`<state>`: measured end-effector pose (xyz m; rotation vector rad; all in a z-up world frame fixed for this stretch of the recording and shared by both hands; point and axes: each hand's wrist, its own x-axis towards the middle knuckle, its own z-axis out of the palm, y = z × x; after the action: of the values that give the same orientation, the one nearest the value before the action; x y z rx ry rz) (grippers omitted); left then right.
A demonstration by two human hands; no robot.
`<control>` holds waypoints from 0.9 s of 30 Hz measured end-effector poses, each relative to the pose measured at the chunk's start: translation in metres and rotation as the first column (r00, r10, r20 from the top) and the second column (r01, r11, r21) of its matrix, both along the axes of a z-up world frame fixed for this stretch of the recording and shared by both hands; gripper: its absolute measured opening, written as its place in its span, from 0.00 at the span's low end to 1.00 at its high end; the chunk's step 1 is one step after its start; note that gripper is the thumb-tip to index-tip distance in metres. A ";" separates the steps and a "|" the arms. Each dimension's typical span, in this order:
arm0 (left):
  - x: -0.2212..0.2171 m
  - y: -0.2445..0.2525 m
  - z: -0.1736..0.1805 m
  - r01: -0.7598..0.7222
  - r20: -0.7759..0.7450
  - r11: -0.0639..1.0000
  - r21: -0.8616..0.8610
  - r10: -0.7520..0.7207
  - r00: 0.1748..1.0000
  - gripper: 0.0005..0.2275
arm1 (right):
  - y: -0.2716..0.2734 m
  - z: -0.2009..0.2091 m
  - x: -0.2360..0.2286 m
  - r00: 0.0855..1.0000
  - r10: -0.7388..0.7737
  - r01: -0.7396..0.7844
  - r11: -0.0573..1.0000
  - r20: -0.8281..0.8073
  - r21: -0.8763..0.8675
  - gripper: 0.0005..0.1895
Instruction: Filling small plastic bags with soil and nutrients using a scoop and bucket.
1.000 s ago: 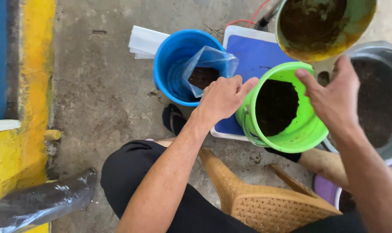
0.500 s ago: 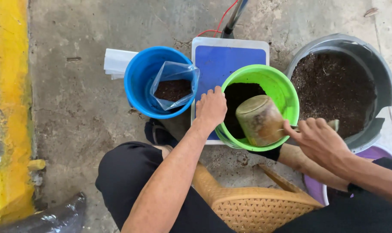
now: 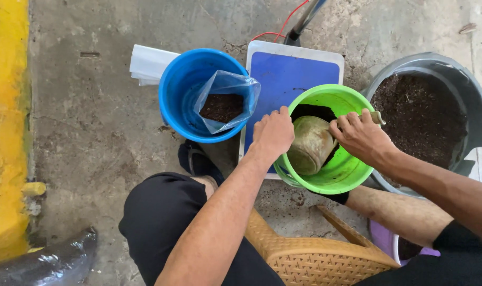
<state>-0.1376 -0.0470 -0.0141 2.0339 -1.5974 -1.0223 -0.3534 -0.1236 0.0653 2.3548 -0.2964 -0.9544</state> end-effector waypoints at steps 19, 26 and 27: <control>0.003 -0.005 0.012 0.057 -0.047 0.997 0.045 -0.055 0.997 0.12 | -0.027 -0.091 0.010 1.000 0.017 -0.016 0.999 0.023 -0.036 0.23; -0.001 -0.008 0.006 0.021 -0.065 0.997 0.069 -0.017 0.998 0.11 | -0.037 -0.113 0.005 0.992 0.011 -0.028 0.989 -0.123 -0.143 0.23; -0.001 -0.010 0.008 0.018 -0.091 0.995 0.093 -0.009 0.996 0.11 | -0.036 -0.115 0.006 0.985 -0.044 0.016 0.985 -0.166 -0.171 0.22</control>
<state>-0.1382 -0.0568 -0.0064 2.0083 -1.5463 -1.1979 -0.3474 -0.1595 -0.0500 2.1067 -0.3326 -1.0919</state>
